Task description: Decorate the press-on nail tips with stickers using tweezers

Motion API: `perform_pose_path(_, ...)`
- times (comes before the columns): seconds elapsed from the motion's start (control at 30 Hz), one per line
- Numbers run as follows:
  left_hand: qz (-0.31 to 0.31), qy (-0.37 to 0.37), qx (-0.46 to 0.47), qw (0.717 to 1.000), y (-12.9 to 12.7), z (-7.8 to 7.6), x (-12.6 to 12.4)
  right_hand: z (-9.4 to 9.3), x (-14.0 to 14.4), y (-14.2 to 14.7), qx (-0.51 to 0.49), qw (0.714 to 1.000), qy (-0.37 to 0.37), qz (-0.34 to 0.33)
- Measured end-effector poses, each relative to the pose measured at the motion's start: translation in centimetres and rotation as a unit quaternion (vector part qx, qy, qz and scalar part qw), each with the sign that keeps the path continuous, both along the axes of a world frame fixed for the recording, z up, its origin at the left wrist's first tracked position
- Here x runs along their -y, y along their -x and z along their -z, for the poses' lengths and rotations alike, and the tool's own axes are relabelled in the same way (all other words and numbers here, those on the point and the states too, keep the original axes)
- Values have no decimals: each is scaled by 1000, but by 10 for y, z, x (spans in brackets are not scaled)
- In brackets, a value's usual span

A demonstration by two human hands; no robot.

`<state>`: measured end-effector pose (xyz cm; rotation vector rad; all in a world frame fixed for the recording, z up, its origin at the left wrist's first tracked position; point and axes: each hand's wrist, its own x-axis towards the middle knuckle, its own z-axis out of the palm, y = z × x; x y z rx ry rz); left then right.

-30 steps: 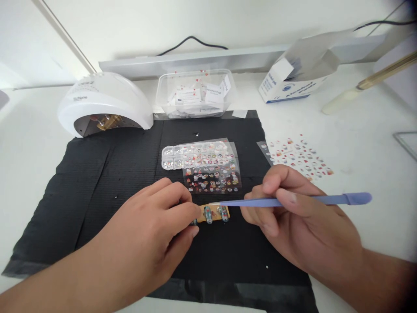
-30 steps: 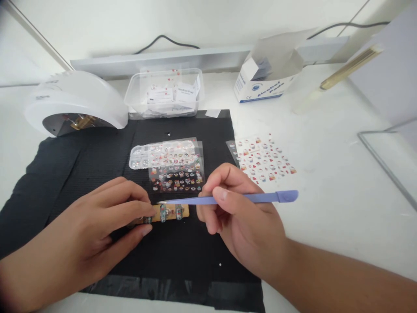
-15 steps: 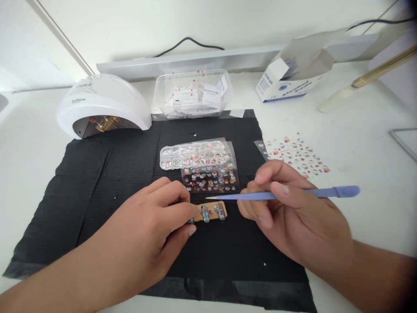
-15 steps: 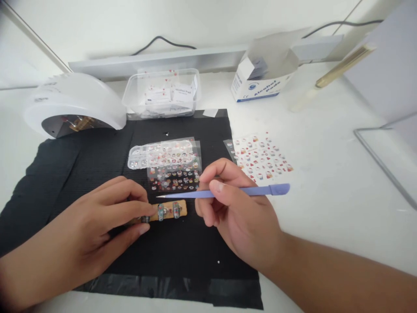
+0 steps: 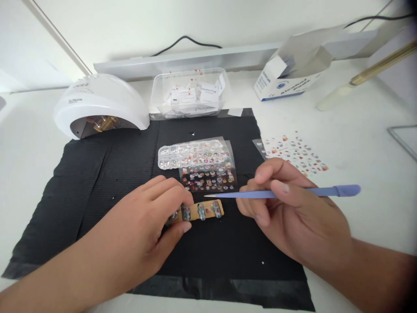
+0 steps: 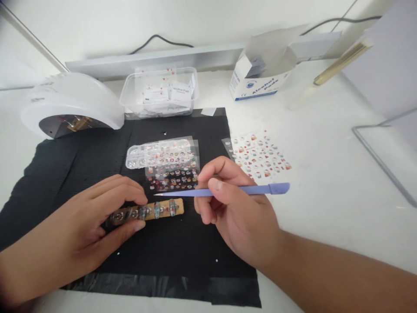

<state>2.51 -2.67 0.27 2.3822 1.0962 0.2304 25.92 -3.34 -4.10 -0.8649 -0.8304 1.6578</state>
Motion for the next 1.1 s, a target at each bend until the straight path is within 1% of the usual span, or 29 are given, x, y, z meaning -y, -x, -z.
perform_pose_path(0.27,9,7,4,1000,4,-1,1,3,1,-3,24,999,-25,-10)
perform_pose_path(0.43,-11,-21,17,1000,2,1,-1,3,1,-2,25,999,-18,-13)
perform_pose_path(0.57,-13,-31,18,999,0,1,-3,3,2,-2,23,999,-17,-15)
perform_pose_path(0.9,26,5,-2,1000,4,0,-2,2,3,0,28,999,-8,-15)
perform_pose_path(1.1,30,12,2,999,4,0,-3,1,1,0,31,999,-14,-14)
